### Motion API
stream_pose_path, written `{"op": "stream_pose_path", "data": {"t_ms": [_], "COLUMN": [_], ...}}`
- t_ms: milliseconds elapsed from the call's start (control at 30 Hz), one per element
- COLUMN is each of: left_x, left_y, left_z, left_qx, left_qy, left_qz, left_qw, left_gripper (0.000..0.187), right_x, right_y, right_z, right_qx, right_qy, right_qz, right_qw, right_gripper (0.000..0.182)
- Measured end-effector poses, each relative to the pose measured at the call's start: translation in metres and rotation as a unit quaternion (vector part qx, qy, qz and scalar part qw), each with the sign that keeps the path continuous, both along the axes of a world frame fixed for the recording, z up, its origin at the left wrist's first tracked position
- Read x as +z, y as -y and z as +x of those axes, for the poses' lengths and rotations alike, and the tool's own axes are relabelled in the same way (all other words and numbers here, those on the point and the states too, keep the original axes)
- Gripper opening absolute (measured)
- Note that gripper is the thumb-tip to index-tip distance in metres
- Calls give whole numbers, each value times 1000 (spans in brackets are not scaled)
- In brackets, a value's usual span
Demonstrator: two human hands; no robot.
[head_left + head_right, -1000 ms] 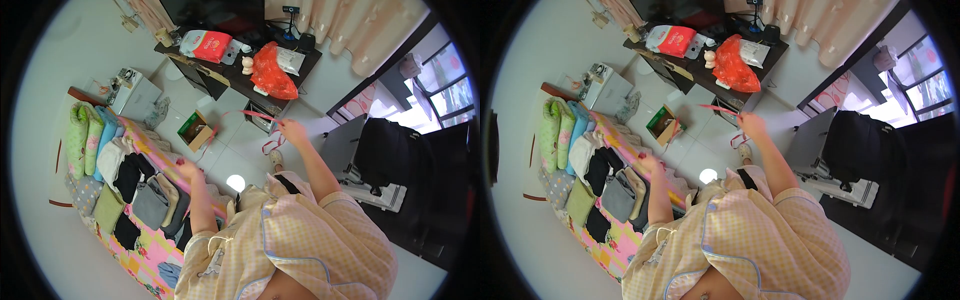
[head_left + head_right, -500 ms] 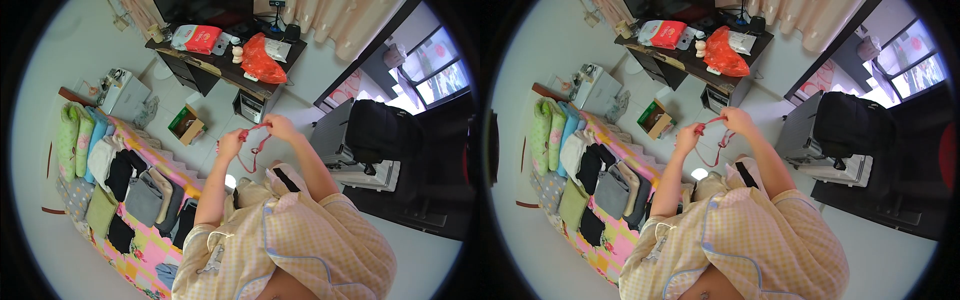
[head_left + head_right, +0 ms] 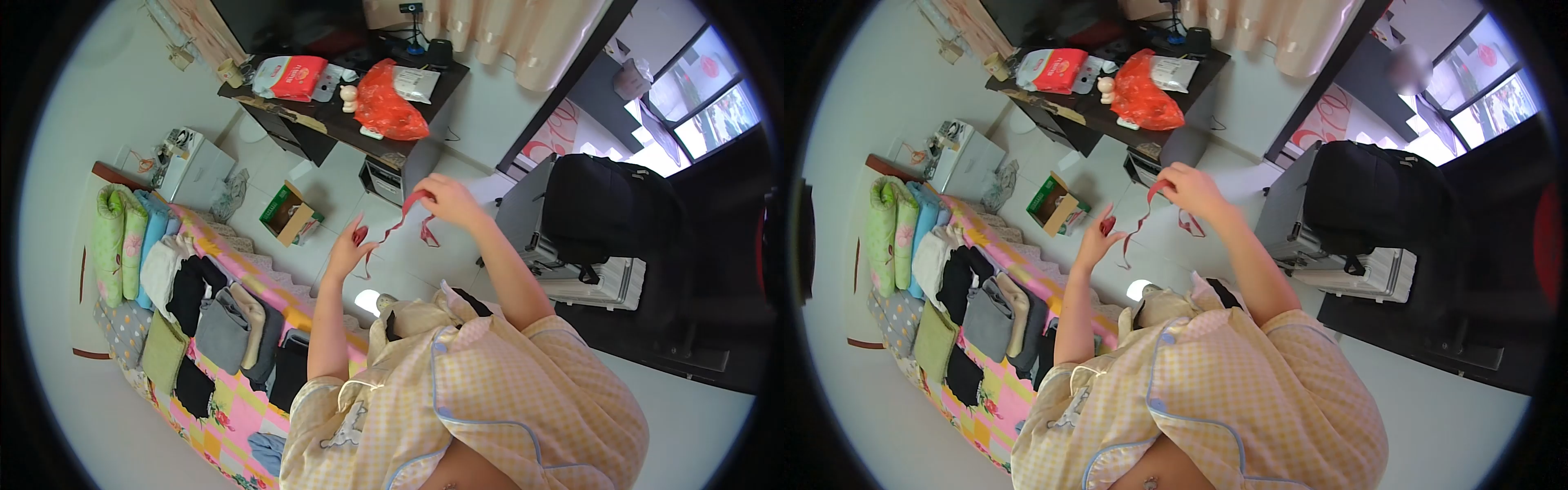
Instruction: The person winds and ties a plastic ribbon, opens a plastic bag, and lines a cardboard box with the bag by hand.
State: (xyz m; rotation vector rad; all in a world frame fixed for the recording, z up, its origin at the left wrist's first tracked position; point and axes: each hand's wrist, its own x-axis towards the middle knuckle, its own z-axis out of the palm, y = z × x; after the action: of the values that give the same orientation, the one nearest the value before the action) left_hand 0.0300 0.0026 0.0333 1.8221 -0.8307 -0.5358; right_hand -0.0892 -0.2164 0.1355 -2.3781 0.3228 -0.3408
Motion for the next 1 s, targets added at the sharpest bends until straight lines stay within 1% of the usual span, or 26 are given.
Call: {"op": "stream_pose_path", "data": {"t_ms": [33,67,100,133,167,200,233,267,300,367,400,433,467,500,567,600,633,667,700,733,767,800,833,900,933,1000], "left_x": [22,44,66,77,75,78,82,87,79,56,58,54,44,35,28,29,39,50,49,46,43,38,52,56,61,72], "left_y": [22,39,55,68,81,94,103,106,110,114,113,112,111,111,110,112,118,122,126,131,137,142,148,151,149,145], "left_z": [-12,-25,-36,-46,-54,-64,-71,-76,-79,-80,-84,-86,-87,-89,-101,-110,-119,-128,-134,-138,-141,-145,-154,-156,-158,-161], "left_qx": [-4,-3,-38,-73,-71,-84,-97,-79,-79,-80,-79,-76,-72,-66,-46,-17,12,-3,-1,-6,-13,-31,-32,-38,-36,-20], "left_qy": [-44,-46,-88,-127,-125,-104,-83,-166,-163,-158,-172,-169,-136,-102,-111,-181,-251,-249,-249,-272,-292,-289,-273,-256,-252,-263], "left_qz": [-52,-51,-2,46,47,-19,-84,-11,-10,-37,3,3,40,76,79,53,26,4,7,40,71,54,25,54,55,50], "left_qw": [998,998,995,988,989,991,988,983,983,983,982,983,987,990,990,982,968,969,968,961,954,955,961,964,965,963], "left_gripper": [61,61,54,48,48,40,32,19,19,15,14,14,14,14,14,15,15,17,17,16,15,14,14,14,14,13], "right_x": [2,3,5,8,10,7,5,3,-1,-9,-9,-10,-14,-15,-19,-26,-39,-53,-68,-73,-79,-78,-80,-80,-75,-73], "right_y": [1,2,1,0,2,6,12,18,24,44,52,62,72,80,89,93,95,93,91,87,78,67,64,56,54,54], "right_z": [-4,-7,-11,-14,-18,-22,-26,-31,-37,-46,-51,-56,-60,-65,-73,-75,-78,-83,-88,-95,-103,-108,-111,-113,-113,-111], "right_qx": [58,93,95,107,119,112,113,73,32,29,5,-19,-47,-42,-139,-133,-146,-161,-136,-109,-53,5,9,94,56,62], "right_qy": [-4,5,5,36,67,78,80,93,105,133,177,220,229,229,309,308,250,190,96,2,-29,-58,-53,-41,-32,-13], "right_qz": [-8,12,13,67,121,149,151,253,352,367,412,454,479,480,567,569,574,578,590,594,613,628,627,643,656,650], "right_qw": [998,996,995,991,983,979,979,960,930,920,894,863,846,846,751,751,766,777,790,797,788,776,777,759,752,757], "right_gripper": [13,14,14,17,19,24,24,25,25,25,24,24,25,25,28,28,30,33,34,35,32,29,29,26,24,22]}}
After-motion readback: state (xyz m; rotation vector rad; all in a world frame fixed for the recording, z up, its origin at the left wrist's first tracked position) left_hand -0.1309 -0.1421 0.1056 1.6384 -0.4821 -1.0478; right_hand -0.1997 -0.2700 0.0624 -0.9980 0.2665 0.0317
